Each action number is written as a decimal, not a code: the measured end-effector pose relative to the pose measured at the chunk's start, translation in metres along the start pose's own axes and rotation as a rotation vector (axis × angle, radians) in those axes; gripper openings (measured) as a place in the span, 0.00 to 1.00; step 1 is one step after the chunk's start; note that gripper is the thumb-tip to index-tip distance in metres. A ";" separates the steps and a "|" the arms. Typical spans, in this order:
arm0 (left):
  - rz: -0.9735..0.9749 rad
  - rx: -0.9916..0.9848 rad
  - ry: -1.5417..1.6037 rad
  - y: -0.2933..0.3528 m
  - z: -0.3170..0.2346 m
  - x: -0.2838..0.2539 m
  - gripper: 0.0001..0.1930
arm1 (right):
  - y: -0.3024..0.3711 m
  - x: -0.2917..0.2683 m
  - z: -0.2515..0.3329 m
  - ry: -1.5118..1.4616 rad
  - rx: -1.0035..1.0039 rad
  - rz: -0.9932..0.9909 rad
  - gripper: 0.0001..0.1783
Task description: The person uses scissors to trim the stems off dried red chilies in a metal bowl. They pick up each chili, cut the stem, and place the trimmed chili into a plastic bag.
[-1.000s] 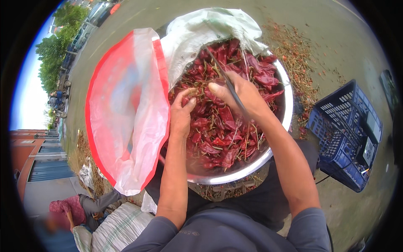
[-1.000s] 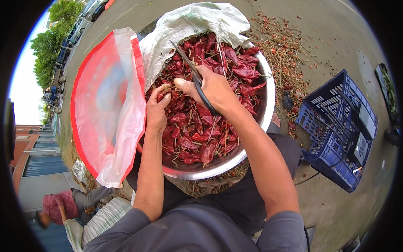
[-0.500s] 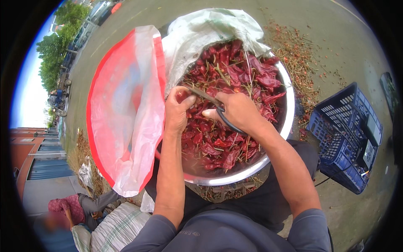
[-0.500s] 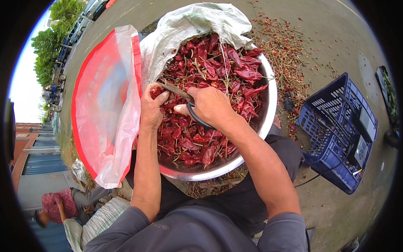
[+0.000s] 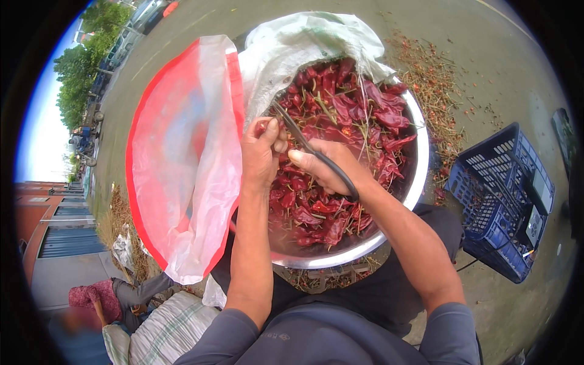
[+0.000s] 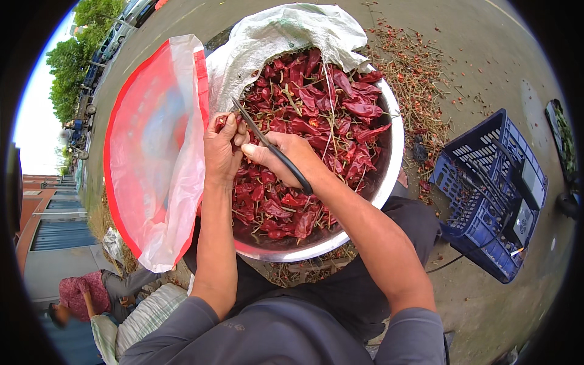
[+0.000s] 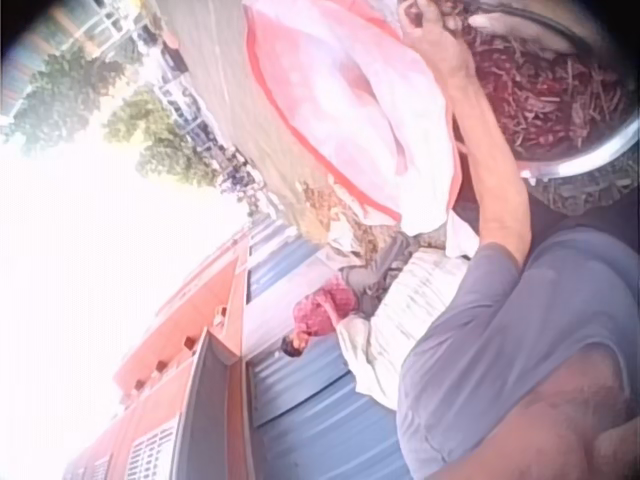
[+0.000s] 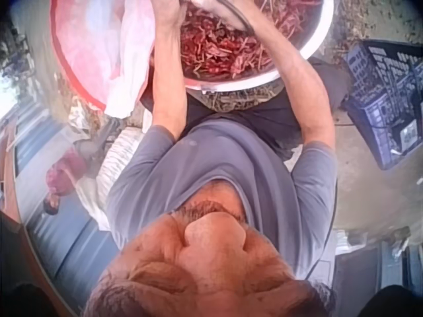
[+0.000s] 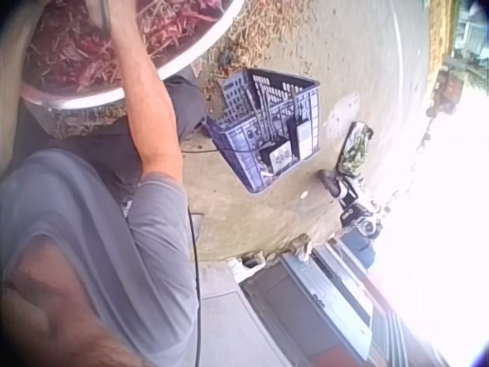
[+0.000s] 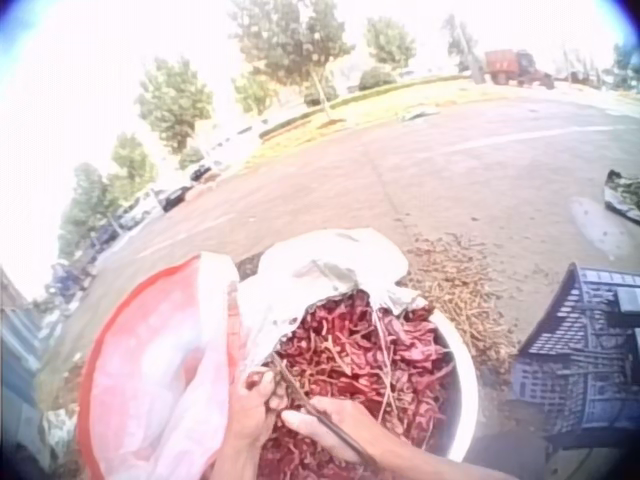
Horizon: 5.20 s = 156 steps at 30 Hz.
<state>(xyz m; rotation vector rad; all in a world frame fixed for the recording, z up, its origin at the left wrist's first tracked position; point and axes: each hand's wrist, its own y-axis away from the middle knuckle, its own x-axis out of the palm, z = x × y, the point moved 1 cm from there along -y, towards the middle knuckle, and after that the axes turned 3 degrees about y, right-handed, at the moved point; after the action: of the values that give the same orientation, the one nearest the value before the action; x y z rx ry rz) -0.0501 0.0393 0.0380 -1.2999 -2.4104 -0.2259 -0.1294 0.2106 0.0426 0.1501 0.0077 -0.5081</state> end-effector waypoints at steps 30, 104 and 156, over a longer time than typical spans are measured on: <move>-0.142 0.070 -0.224 0.001 -0.010 0.026 0.13 | -0.014 0.001 0.008 0.187 -0.104 -0.201 0.30; 0.163 -0.271 0.245 0.006 0.004 -0.006 0.13 | -0.007 -0.034 0.004 0.152 -0.191 -0.294 0.52; 0.179 -0.463 0.630 0.004 0.019 -0.010 0.09 | 0.001 -0.007 -0.010 0.492 -0.314 -0.219 0.40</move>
<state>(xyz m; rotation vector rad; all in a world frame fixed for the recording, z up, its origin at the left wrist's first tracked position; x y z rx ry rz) -0.0471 0.0399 0.0169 -1.3528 -1.7473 -1.0210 -0.1344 0.2161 0.0329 -0.0376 0.5878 -0.6712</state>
